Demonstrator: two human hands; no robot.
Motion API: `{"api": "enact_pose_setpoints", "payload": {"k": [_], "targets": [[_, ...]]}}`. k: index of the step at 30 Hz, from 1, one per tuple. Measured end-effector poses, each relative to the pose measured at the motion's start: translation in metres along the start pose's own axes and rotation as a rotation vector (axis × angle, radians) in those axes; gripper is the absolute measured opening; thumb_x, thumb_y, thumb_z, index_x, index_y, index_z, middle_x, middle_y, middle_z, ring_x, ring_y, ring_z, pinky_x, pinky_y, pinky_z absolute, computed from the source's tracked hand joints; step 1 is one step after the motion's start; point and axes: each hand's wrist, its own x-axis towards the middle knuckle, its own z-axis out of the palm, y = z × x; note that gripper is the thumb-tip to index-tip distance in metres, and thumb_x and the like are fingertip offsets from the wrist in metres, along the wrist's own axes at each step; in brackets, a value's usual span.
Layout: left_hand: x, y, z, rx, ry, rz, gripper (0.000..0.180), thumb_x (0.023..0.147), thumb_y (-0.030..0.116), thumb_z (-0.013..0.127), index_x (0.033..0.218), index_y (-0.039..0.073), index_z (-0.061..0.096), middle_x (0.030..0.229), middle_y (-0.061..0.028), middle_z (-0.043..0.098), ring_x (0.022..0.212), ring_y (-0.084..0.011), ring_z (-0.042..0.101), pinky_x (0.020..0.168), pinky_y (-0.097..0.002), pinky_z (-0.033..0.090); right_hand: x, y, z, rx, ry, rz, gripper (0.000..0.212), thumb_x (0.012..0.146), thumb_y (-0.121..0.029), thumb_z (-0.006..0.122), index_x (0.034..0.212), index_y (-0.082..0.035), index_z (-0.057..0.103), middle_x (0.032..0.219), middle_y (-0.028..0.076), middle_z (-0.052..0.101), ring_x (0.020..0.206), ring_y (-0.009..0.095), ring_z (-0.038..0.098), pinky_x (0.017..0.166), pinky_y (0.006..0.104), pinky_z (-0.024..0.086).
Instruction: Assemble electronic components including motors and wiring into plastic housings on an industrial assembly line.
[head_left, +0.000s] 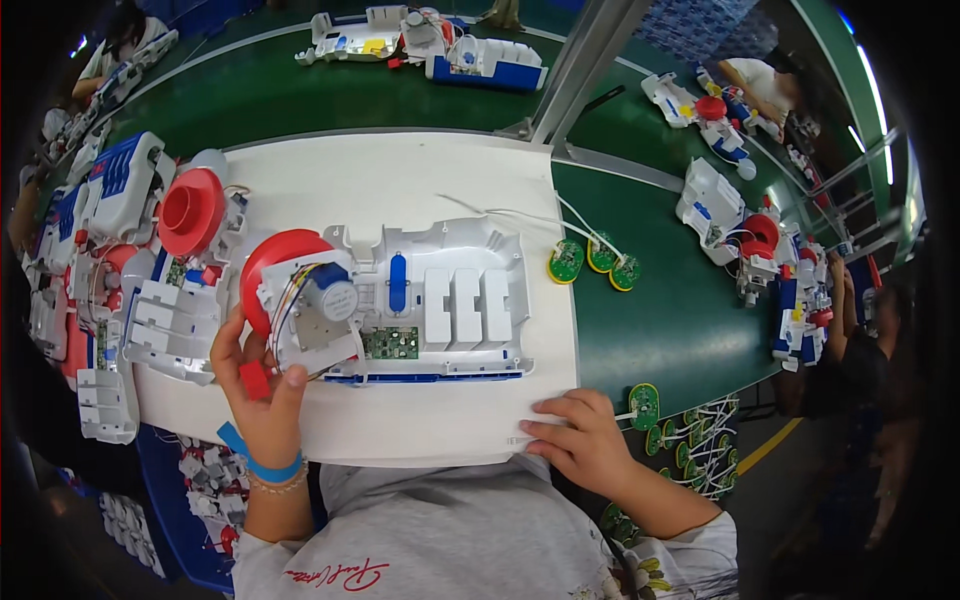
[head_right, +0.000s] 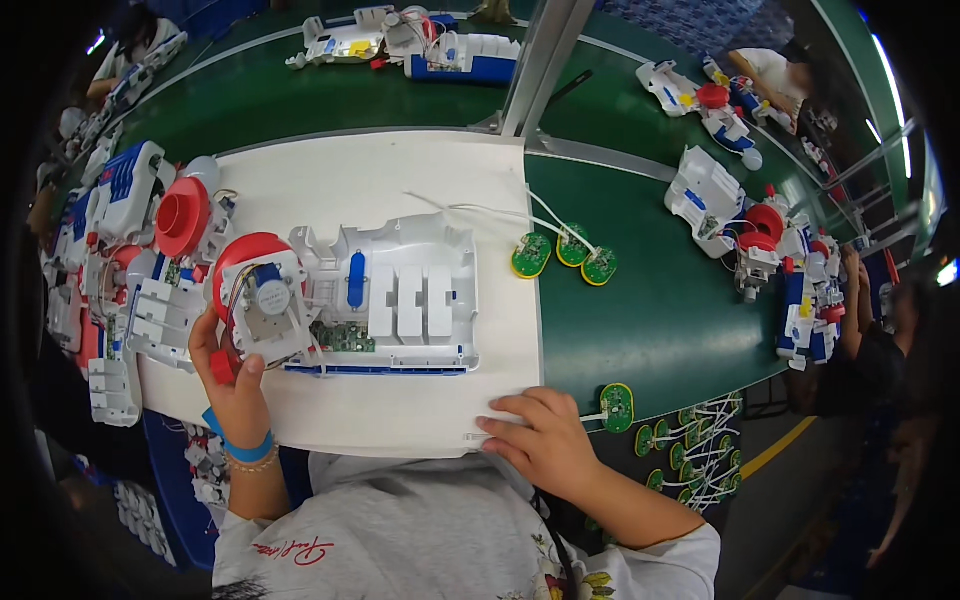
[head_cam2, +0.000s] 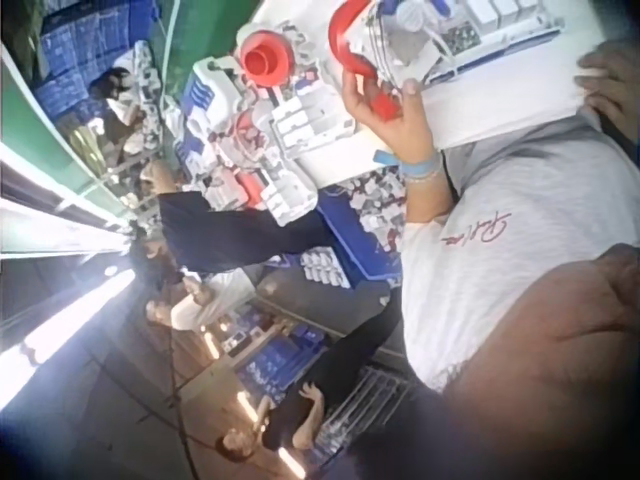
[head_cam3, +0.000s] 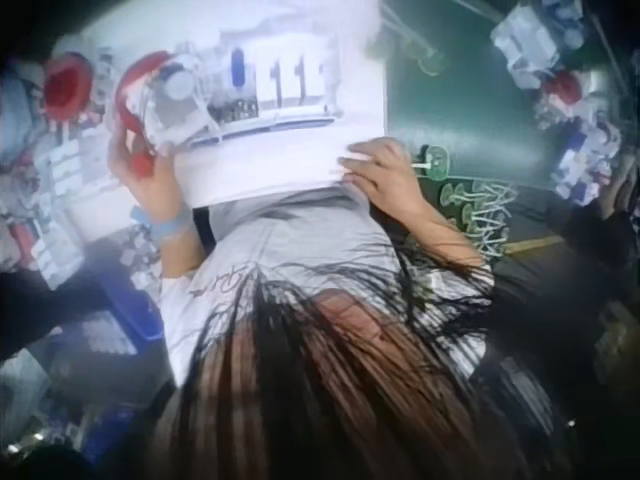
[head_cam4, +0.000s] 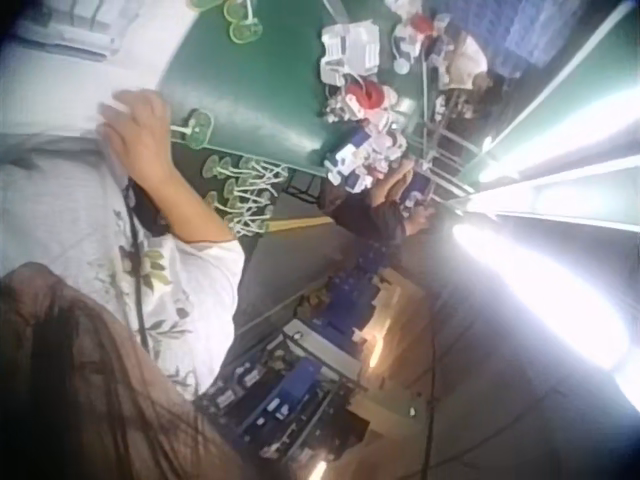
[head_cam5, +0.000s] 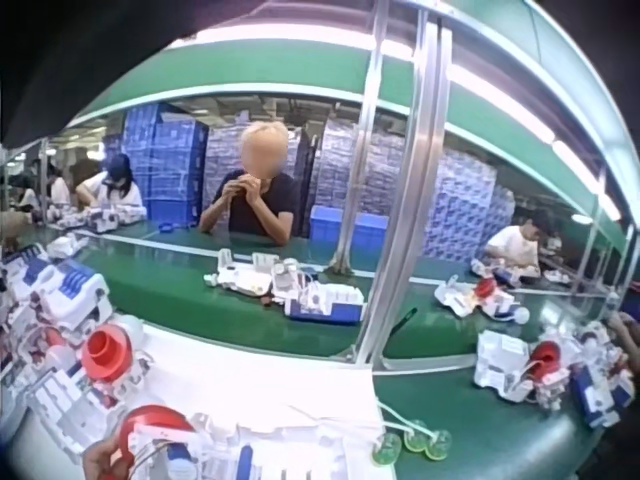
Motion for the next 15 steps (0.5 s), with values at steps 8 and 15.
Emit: {"api": "enact_pose_setpoints", "payload": {"k": [8, 15], "targets": [[0.002, 0.002, 0.002, -0.062, -0.032, -0.015, 0.067, 0.072, 0.012, 0.067, 0.127, 0.006, 0.03, 0.133, -0.011, 0.032, 0.115, -0.0217, 0.042, 0.087, -0.029, 0.039, 0.005, 0.008, -0.003, 0.344, 0.054, 0.144, 0.01, 0.074, -0.005, 0.062, 0.08, -0.006, 0.054, 0.086, 0.007, 0.057, 0.081, 0.023, 0.054, 0.073, 0.0328, 0.043], [0.004, -0.002, 0.0, -0.07, -0.063, -0.009, 0.064, 0.07, 0.005, 0.066, 0.124, 0.005, 0.031, 0.131, -0.0127, 0.033, 0.114, -0.0215, 0.043, 0.086, -0.0313, 0.042, 0.083, 0.007, -0.071, 0.545, 0.094, 0.347, 0.013, 0.084, -0.008, 0.055, 0.093, 0.0, 0.06, 0.074, 0.002, 0.055, 0.066, 0.007, 0.05, 0.059, 0.0212, 0.041]]}}
